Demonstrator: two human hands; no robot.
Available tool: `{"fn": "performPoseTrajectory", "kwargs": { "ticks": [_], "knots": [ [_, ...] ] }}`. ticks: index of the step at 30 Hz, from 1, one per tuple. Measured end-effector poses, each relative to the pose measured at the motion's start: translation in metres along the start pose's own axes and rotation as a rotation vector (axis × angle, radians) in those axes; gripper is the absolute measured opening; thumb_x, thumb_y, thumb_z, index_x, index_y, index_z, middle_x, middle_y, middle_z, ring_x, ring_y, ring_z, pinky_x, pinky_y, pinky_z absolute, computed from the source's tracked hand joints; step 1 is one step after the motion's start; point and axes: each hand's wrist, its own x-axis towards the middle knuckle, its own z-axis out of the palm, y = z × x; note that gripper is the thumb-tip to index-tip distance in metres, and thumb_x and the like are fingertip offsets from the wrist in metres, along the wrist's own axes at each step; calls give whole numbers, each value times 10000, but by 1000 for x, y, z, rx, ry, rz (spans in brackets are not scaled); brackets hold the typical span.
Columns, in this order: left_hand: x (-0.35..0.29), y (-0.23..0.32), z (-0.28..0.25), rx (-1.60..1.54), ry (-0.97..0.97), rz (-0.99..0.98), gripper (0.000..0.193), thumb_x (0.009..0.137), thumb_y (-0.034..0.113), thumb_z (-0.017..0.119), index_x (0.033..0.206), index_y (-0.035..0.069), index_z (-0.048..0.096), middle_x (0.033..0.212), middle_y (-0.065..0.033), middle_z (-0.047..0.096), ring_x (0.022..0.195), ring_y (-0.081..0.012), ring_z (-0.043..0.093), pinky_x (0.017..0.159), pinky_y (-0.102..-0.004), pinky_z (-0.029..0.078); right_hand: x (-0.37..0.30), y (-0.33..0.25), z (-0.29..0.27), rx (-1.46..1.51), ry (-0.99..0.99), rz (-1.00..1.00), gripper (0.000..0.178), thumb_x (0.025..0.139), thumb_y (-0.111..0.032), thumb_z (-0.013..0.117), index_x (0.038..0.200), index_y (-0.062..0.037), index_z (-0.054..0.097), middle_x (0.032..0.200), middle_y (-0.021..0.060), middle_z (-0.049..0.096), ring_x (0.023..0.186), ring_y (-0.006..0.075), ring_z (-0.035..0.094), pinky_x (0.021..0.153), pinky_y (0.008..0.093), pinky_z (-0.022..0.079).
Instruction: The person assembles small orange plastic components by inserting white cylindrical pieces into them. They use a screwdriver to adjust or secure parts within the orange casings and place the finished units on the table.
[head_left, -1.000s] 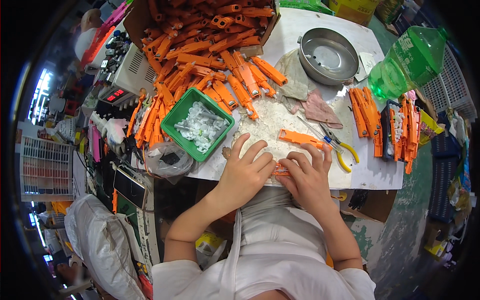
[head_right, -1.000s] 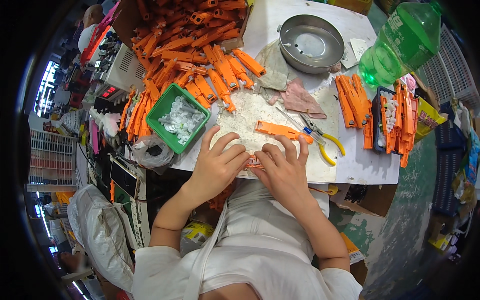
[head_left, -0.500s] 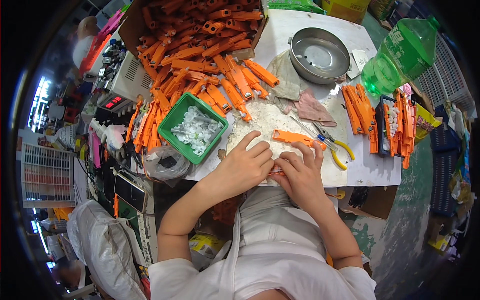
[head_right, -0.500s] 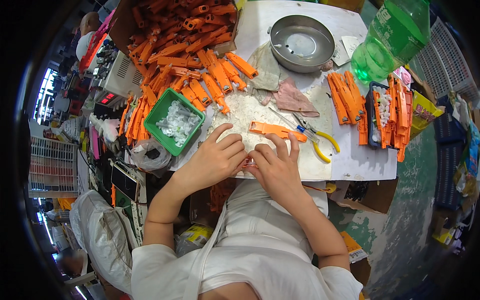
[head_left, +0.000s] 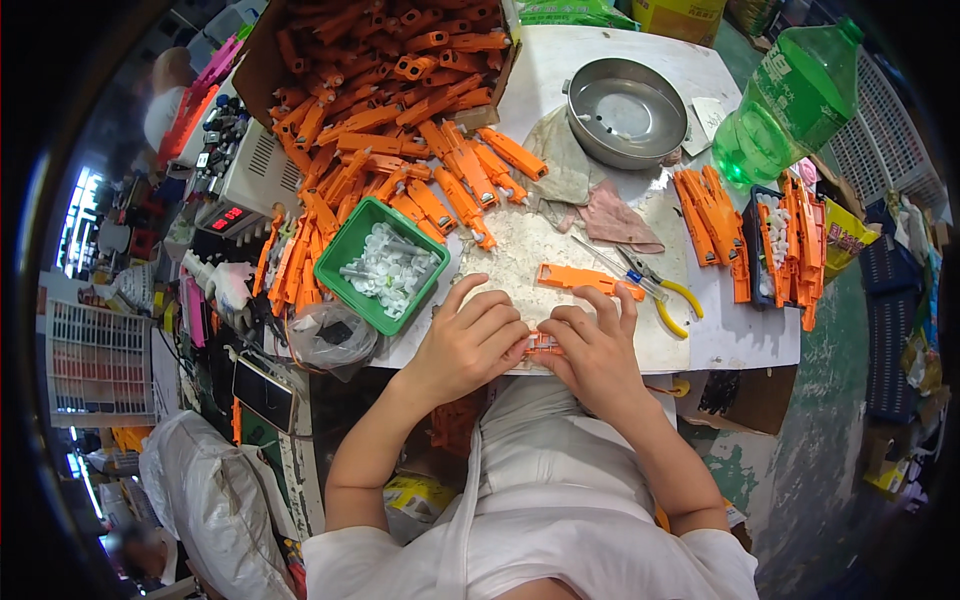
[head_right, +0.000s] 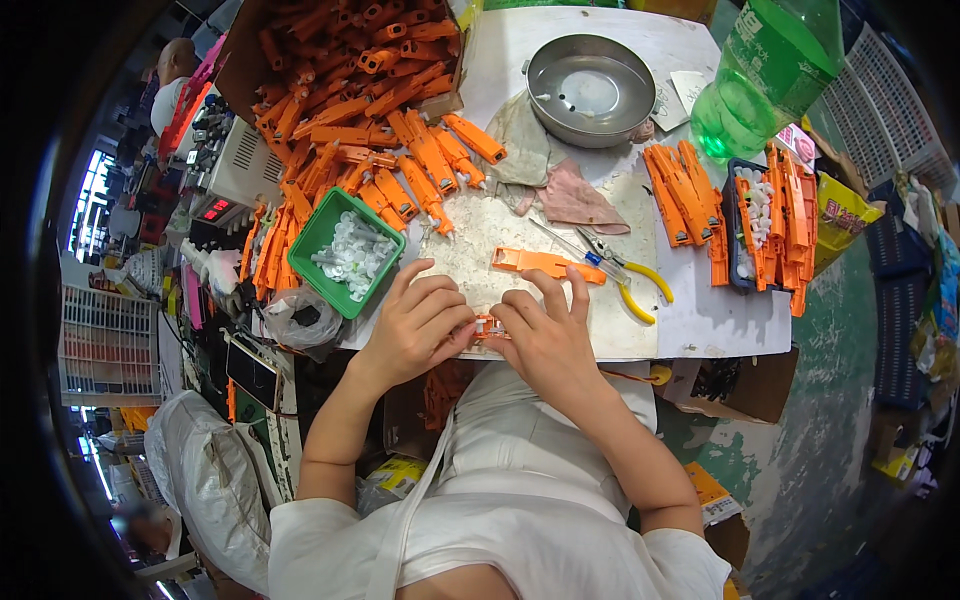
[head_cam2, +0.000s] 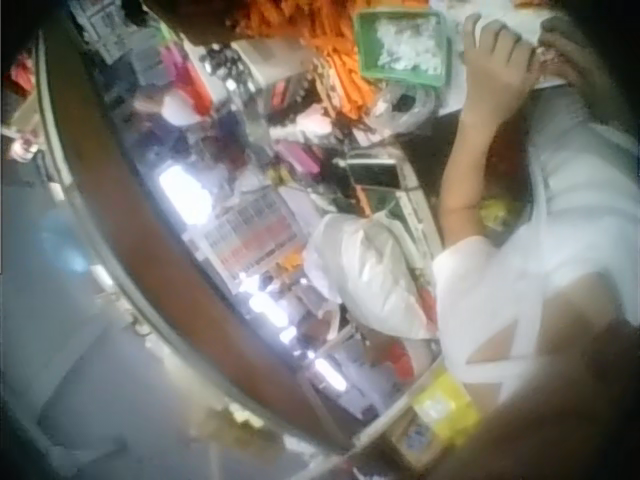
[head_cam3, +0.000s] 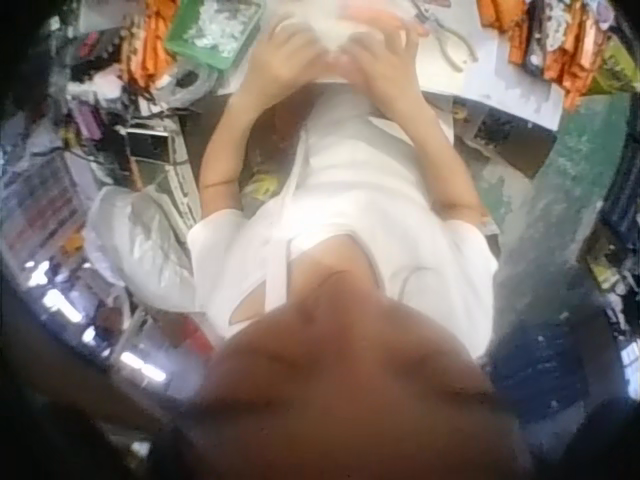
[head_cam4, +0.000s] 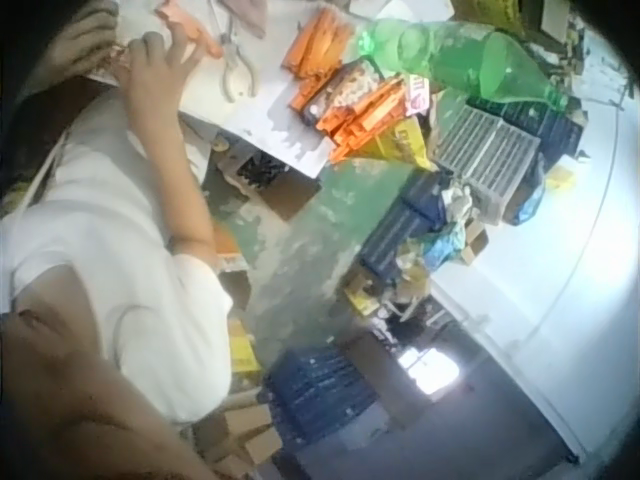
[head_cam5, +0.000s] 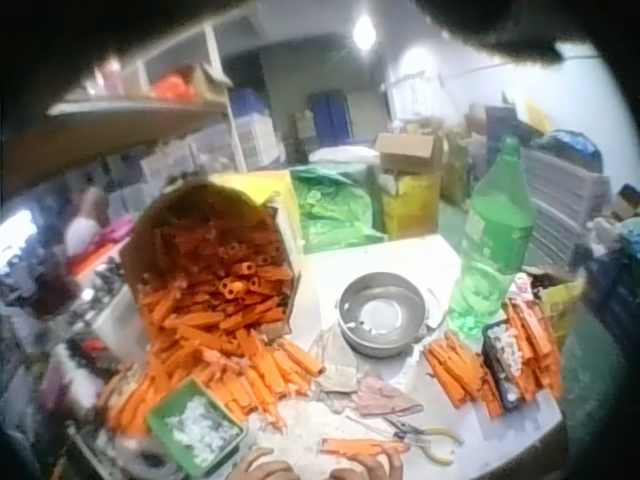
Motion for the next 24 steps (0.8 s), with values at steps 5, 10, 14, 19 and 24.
{"fn": "performPoseTrajectory", "kwargs": {
  "ticks": [5, 10, 14, 19, 24],
  "knots": [
    [2, 6, -3, -124, 96, -52, 165, 690, 112, 751, 812, 82, 642, 836, -28, 601, 893, -214, 572, 958, -468, 401, -2, -5, -12, 60, 129, -23, 327, 701, -347, 729, 926, -127, 638, 959, -12, 574, 1123, 219, 453, 1062, 519, 178],
    [9, 10, -6, -271, 94, -29, 193, 701, 114, 750, 862, 69, 651, 858, -36, 603, 917, -213, 566, 944, -462, 412, -7, -6, -19, 13, 233, -62, 303, 700, -364, 728, 891, -143, 650, 897, -20, 585, 1080, 213, 479, 1053, 502, 198],
    [21, 15, -4, -305, 118, 4, 194, 695, 105, 755, 859, 74, 655, 862, -35, 610, 904, -214, 569, 942, -459, 412, -10, -4, -36, 210, 212, 19, 261, 729, -329, 720, 863, -114, 657, 890, -11, 601, 1058, 217, 482, 1019, 458, 250],
    [46, 28, -3, -328, 62, 123, 206, 675, 81, 764, 847, 88, 651, 863, -26, 608, 897, -209, 571, 938, -451, 414, -21, 15, -51, 688, 93, 225, 161, 819, -217, 688, 852, -62, 659, 884, 17, 617, 1021, 227, 484, 948, 368, 328],
    [78, 40, 7, -473, -13, 235, 205, 678, 79, 768, 843, 86, 646, 862, -24, 600, 900, -207, 573, 938, -445, 414, -34, 37, -73, 978, 7, 317, 66, 805, -104, 689, 812, -45, 658, 852, 19, 628, 989, 196, 511, 924, 349, 378]
  ]
}}
